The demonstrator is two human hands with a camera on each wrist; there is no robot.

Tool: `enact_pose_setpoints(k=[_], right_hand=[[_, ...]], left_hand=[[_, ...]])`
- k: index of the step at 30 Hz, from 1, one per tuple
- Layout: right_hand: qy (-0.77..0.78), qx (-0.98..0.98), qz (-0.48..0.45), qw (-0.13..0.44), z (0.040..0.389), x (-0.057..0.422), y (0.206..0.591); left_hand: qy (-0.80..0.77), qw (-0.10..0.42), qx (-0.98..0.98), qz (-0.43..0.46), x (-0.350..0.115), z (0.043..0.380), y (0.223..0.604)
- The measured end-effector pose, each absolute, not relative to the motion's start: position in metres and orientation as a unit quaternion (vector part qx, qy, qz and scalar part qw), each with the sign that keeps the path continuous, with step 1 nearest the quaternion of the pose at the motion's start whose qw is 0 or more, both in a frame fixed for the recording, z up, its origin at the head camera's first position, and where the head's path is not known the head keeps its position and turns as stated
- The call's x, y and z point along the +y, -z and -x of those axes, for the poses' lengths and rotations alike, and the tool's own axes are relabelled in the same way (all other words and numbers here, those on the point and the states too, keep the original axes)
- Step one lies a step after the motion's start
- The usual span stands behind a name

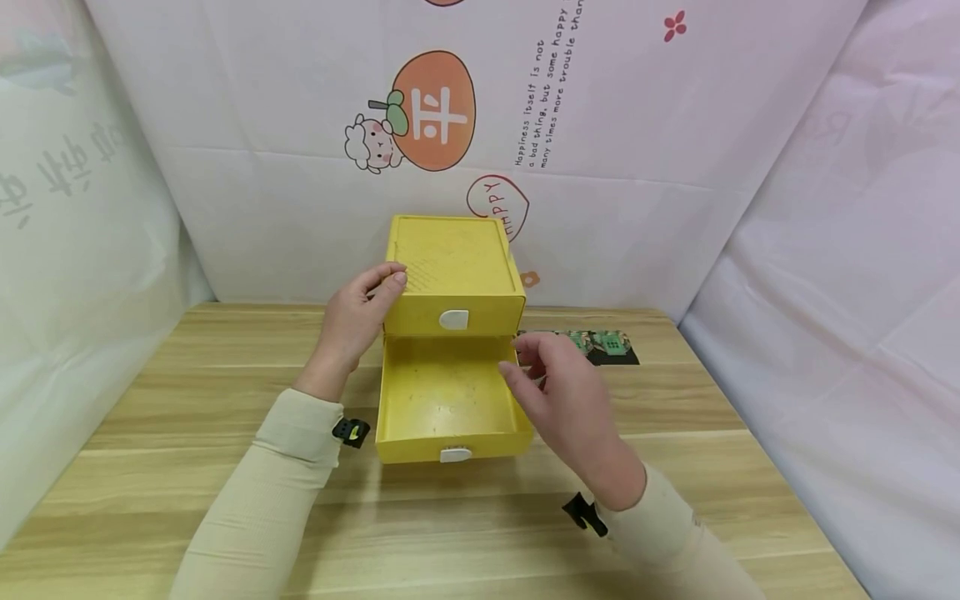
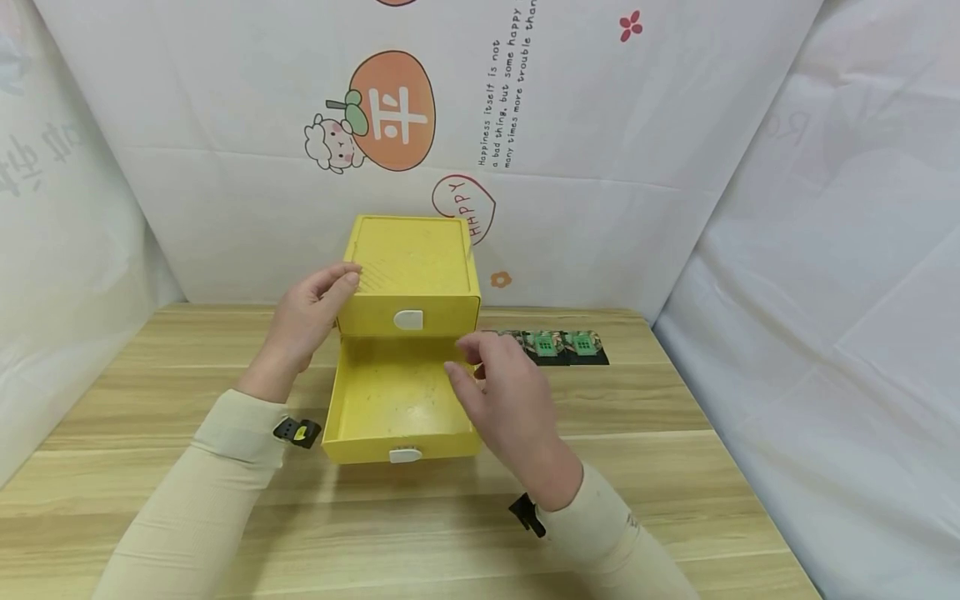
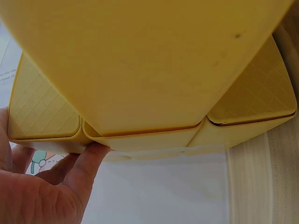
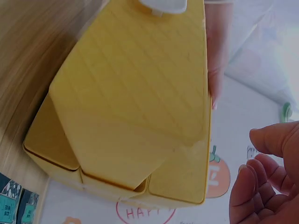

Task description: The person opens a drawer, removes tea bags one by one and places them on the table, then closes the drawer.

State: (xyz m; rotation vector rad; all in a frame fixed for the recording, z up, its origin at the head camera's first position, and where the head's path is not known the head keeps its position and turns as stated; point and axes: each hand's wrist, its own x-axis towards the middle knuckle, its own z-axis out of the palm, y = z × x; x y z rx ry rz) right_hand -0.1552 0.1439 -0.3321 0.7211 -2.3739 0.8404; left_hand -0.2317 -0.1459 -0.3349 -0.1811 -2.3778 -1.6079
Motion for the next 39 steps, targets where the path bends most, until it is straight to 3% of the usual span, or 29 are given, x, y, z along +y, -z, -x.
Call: enact_pose_setpoints(k=[9, 28, 39], right_hand=[[-0.237, -0.829, -0.359, 0.358, 0.143, 0.13, 0.347], [-0.168, -0.814, -0.44, 0.34, 0.117, 0.111, 0.379], [-0.118, -0.787, -0.46, 0.395, 0.118, 0.109, 0.399]], left_hand=[[0.554, 0.135, -0.819, 0.067, -0.146, 0.233, 0.335], [0.555, 0.133, -0.819, 0.063, -0.146, 0.233, 0.336], [0.556, 0.13, -0.819, 0.06, -0.146, 0.233, 0.336]])
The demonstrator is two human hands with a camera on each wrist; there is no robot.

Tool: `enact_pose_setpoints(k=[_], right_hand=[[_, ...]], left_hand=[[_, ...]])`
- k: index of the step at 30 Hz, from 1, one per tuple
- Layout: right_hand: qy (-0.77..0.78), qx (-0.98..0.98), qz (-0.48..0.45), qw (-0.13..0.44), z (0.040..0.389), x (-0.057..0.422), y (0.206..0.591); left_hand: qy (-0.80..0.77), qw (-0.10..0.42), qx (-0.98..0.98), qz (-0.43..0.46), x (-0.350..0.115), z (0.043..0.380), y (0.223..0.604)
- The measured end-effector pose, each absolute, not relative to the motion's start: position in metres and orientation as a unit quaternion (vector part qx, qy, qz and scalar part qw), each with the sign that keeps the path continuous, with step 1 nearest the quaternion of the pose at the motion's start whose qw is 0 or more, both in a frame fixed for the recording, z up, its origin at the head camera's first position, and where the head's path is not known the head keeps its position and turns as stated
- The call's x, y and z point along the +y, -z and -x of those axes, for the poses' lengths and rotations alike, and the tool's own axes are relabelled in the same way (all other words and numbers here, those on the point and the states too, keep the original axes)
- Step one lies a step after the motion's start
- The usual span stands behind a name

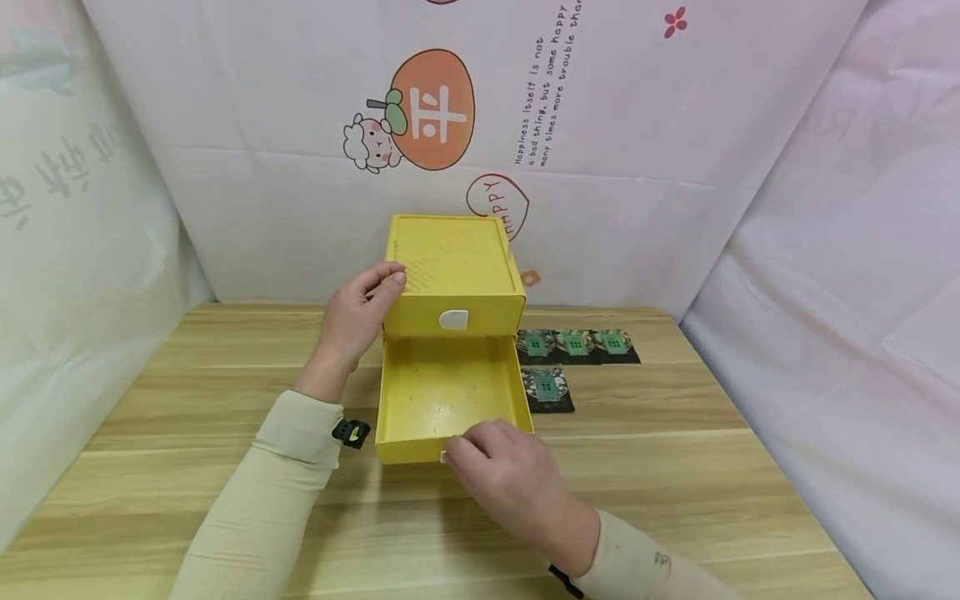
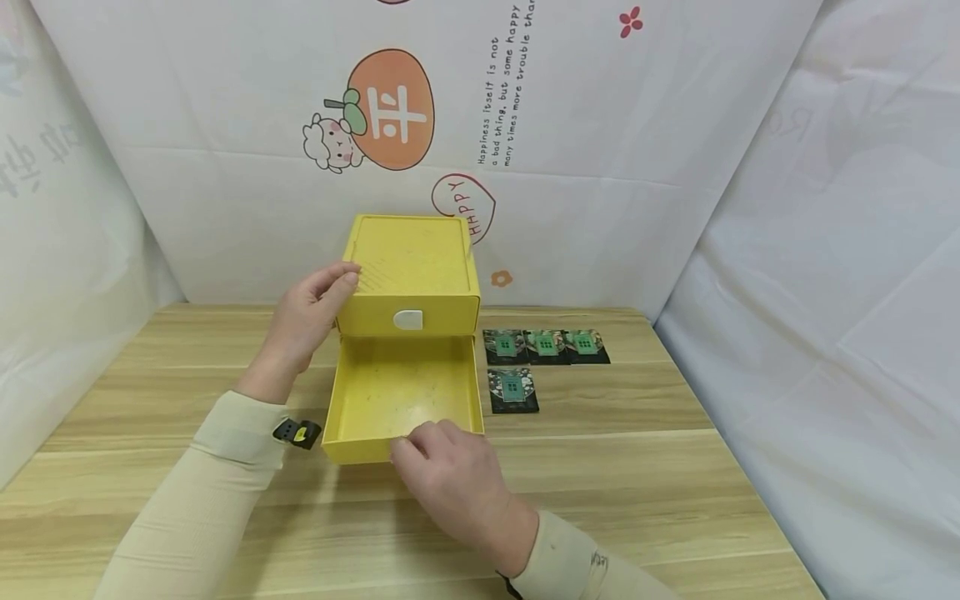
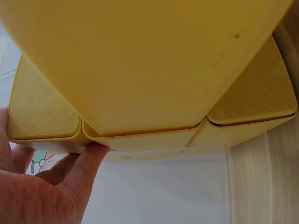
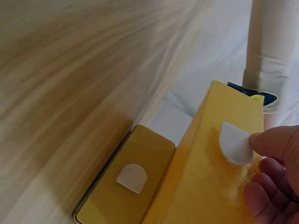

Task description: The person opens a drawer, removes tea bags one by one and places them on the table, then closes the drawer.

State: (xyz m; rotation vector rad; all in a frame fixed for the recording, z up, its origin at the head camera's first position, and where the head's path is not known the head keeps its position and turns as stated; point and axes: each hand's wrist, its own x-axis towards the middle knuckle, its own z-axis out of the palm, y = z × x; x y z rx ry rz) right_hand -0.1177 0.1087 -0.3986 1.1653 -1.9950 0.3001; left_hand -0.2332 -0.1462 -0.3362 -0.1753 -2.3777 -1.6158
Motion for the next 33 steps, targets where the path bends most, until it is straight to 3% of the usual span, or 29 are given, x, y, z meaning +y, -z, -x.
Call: enact_pose_setpoints(k=[3, 11, 33], right_hand=[[-0.103, -0.778, -0.46, 0.415, 0.117, 0.108, 0.402], [-0.066, -0.806, -0.454, 0.375, 0.112, 0.111, 0.404], [-0.064, -0.807, -0.426, 0.404, 0.126, 0.102, 0.399]], left_hand=[[0.557, 0.131, -0.818, 0.061, -0.146, 0.233, 0.336], [0.558, 0.133, -0.817, 0.06, -0.146, 0.232, 0.337], [0.553, 0.135, -0.82, 0.061, -0.145, 0.232, 0.334]])
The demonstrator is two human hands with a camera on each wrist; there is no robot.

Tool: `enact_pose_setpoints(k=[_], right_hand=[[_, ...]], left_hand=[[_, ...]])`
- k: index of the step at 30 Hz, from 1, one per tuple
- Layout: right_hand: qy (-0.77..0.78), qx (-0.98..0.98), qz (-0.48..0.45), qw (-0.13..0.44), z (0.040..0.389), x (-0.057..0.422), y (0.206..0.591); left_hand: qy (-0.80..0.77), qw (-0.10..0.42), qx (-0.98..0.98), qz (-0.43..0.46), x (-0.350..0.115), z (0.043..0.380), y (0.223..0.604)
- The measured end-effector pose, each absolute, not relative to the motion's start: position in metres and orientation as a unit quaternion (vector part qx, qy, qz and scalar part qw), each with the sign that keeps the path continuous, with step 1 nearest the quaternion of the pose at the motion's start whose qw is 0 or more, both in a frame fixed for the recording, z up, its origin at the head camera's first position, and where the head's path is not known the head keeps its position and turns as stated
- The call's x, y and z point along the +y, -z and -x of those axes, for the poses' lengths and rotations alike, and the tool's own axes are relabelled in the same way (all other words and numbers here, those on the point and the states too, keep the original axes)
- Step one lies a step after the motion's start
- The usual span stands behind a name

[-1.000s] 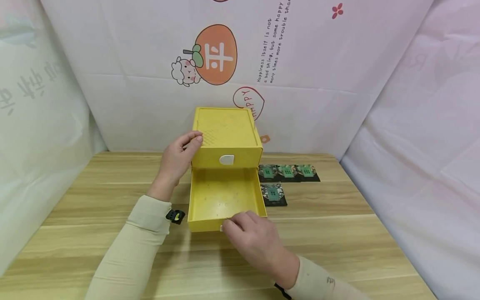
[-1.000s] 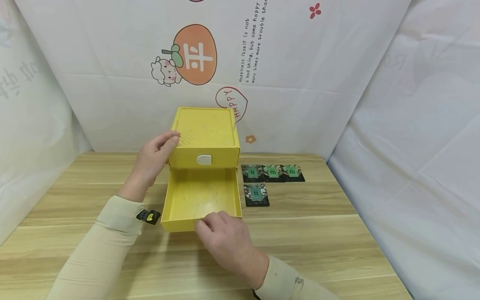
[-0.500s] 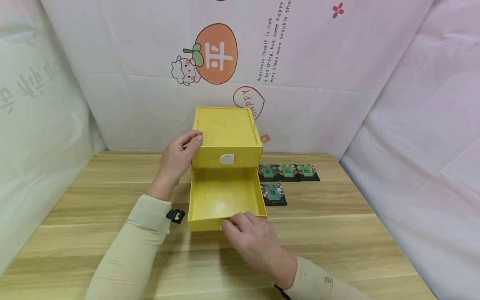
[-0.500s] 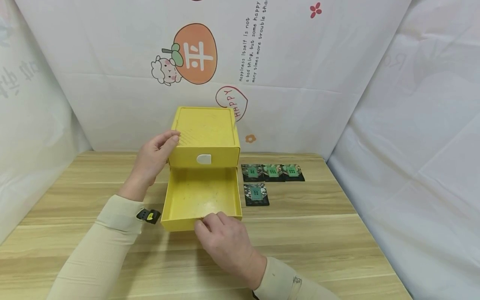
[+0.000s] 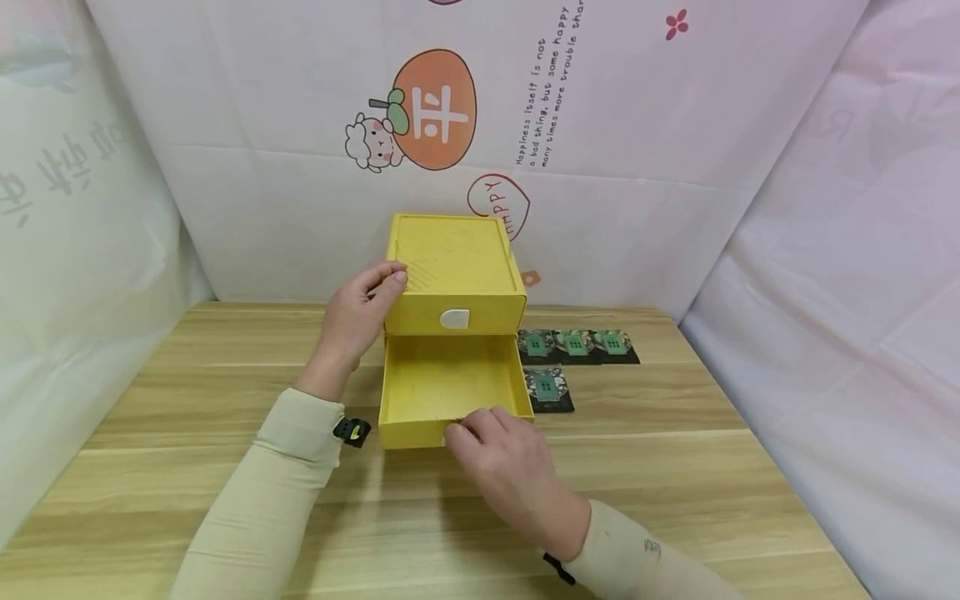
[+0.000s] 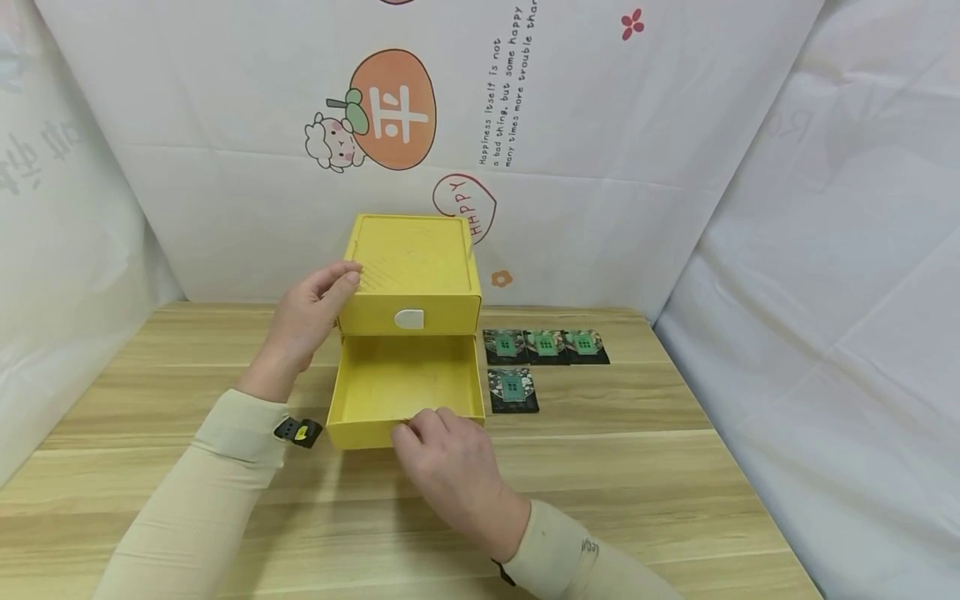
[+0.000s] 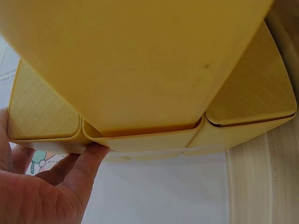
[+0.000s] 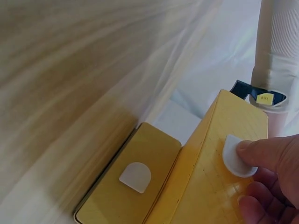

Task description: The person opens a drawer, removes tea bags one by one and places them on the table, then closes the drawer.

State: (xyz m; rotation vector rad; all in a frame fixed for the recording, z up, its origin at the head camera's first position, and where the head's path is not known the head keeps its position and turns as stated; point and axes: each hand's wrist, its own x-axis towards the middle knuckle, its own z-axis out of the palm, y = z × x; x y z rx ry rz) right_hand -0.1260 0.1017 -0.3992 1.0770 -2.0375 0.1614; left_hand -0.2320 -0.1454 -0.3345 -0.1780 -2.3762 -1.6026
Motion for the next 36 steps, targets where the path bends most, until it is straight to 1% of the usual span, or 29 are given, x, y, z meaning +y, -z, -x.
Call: enact_pose_setpoints(k=[16, 23, 36], right_hand=[[-0.069, -0.811, -0.422, 0.399, 0.145, 0.097, 0.396], [-0.075, -0.809, -0.419, 0.406, 0.151, 0.095, 0.396], [-0.072, -0.818, -0.413, 0.394, 0.161, 0.092, 0.394]], left_hand=[[0.549, 0.128, -0.824, 0.057, -0.146, 0.233, 0.335], [0.549, 0.127, -0.824, 0.059, -0.146, 0.233, 0.335], [0.549, 0.131, -0.824, 0.057, -0.146, 0.232, 0.335]])
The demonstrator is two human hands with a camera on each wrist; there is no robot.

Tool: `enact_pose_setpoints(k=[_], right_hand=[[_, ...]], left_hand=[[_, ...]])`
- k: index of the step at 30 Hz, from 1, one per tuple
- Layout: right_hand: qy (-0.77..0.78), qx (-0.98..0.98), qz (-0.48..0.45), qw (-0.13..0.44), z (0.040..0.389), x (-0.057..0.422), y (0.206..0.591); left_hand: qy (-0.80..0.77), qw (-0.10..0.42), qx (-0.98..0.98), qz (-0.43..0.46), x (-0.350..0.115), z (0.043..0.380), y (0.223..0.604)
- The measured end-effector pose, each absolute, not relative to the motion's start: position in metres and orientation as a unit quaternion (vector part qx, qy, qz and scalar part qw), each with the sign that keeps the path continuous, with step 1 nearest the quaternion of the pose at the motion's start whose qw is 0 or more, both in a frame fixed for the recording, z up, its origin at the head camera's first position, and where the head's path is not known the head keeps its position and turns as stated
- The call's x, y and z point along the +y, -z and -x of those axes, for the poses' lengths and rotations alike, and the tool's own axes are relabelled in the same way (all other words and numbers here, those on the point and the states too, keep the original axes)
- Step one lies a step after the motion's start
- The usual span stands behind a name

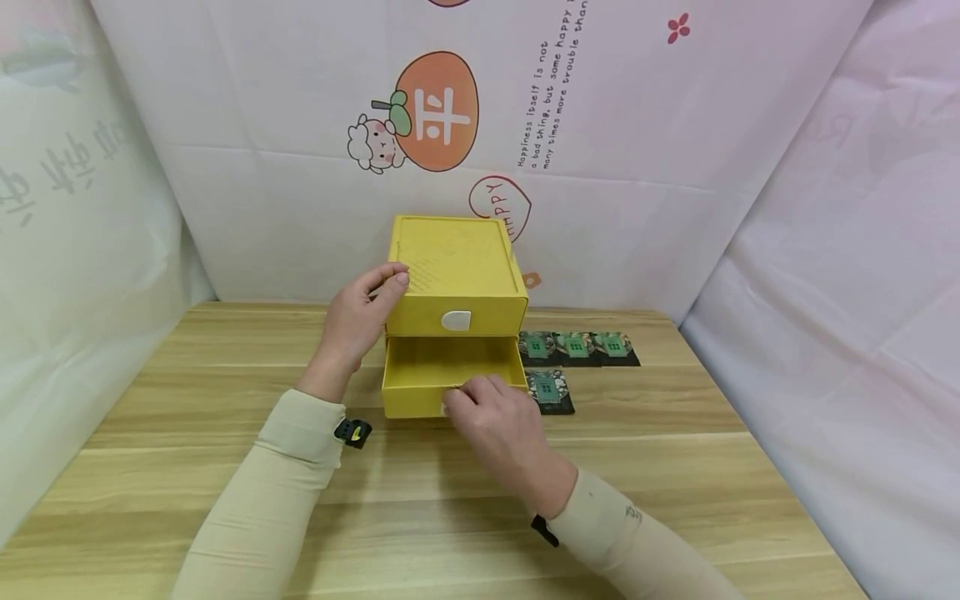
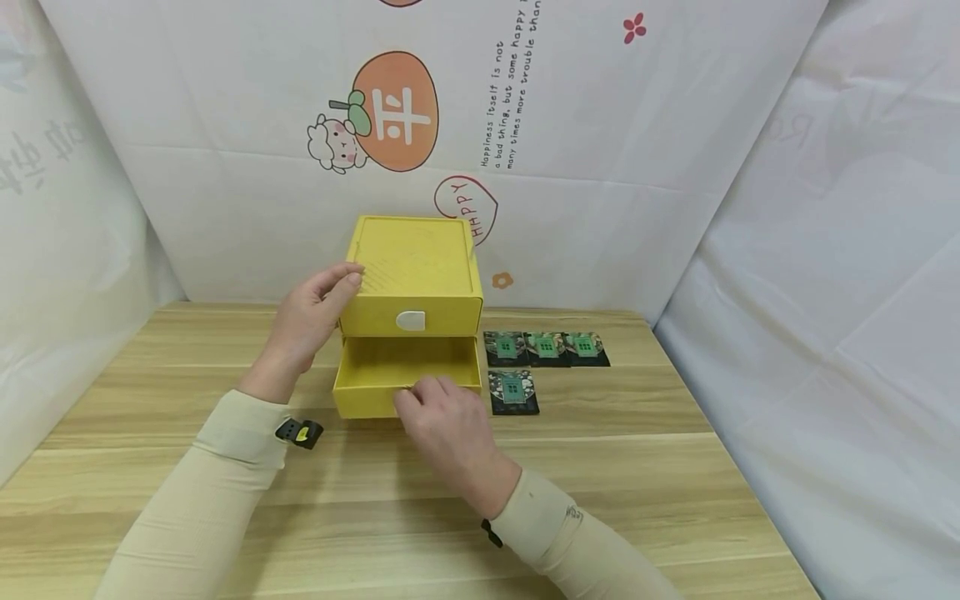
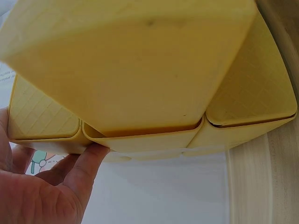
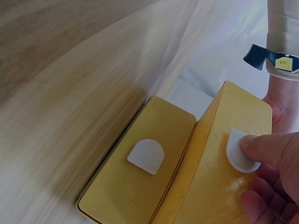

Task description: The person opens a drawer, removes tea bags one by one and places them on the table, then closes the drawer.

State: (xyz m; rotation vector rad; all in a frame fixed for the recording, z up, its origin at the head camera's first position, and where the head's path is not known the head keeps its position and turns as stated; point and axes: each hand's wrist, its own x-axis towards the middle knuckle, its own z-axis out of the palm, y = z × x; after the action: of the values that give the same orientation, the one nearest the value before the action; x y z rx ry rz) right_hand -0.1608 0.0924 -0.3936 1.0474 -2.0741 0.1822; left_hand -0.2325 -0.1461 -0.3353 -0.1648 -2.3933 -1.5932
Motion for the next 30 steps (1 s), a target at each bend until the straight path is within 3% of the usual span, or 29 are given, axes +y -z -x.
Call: enact_pose_setpoints(k=[30], right_hand=[[-0.053, -0.838, -0.387, 0.381, 0.194, 0.084, 0.393]], left_hand=[[0.546, 0.133, -0.825, 0.059, -0.147, 0.233, 0.335]])
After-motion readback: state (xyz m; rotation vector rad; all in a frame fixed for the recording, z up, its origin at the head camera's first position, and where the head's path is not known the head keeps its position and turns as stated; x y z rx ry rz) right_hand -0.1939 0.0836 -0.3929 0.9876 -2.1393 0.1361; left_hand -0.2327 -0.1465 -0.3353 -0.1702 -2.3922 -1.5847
